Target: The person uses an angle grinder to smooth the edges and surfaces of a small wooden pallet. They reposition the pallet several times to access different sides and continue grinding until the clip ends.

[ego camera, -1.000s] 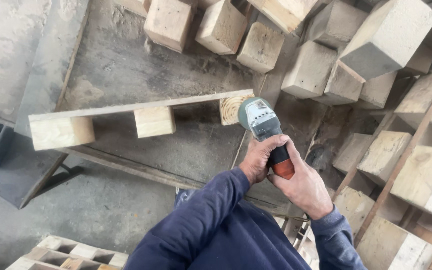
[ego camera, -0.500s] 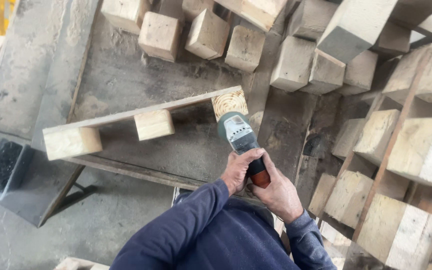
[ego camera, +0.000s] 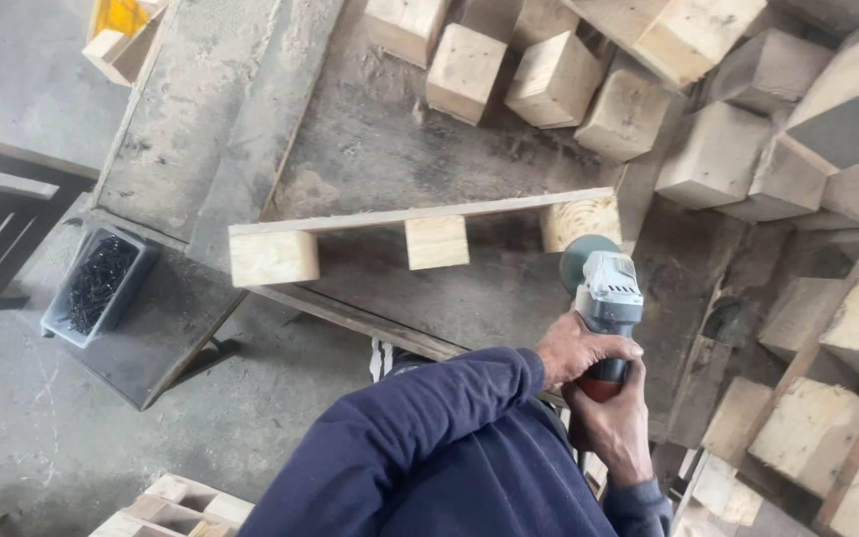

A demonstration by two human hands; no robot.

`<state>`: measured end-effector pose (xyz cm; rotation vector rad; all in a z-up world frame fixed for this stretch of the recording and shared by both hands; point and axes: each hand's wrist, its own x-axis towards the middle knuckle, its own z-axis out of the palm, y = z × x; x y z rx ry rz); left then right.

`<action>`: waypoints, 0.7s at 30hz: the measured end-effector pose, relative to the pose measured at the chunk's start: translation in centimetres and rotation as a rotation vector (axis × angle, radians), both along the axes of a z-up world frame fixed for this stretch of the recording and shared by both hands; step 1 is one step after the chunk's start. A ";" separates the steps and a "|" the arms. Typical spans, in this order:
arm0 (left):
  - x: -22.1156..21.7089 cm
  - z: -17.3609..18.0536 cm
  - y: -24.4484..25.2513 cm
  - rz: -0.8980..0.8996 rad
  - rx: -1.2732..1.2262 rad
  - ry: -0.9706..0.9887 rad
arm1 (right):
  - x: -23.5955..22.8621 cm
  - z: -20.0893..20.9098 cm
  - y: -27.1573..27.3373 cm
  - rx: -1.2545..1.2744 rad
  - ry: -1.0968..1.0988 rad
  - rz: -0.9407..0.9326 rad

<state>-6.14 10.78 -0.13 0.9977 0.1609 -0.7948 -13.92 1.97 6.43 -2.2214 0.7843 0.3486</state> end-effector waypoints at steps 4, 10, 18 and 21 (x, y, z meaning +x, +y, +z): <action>1.5 1.5 6.9 -0.097 0.233 -0.185 | 2.1 -2.6 4.8 0.286 -0.344 0.060; 2.4 2.7 14.3 -0.137 0.362 -0.265 | 4.8 -2.4 10.7 0.500 -0.327 -0.031; 1.9 2.1 23.9 -0.035 0.418 -0.144 | 6.7 1.7 14.4 0.721 -0.419 -0.268; 2.3 1.8 25.2 0.053 0.605 -0.183 | 6.9 2.8 13.2 0.787 -0.474 -0.255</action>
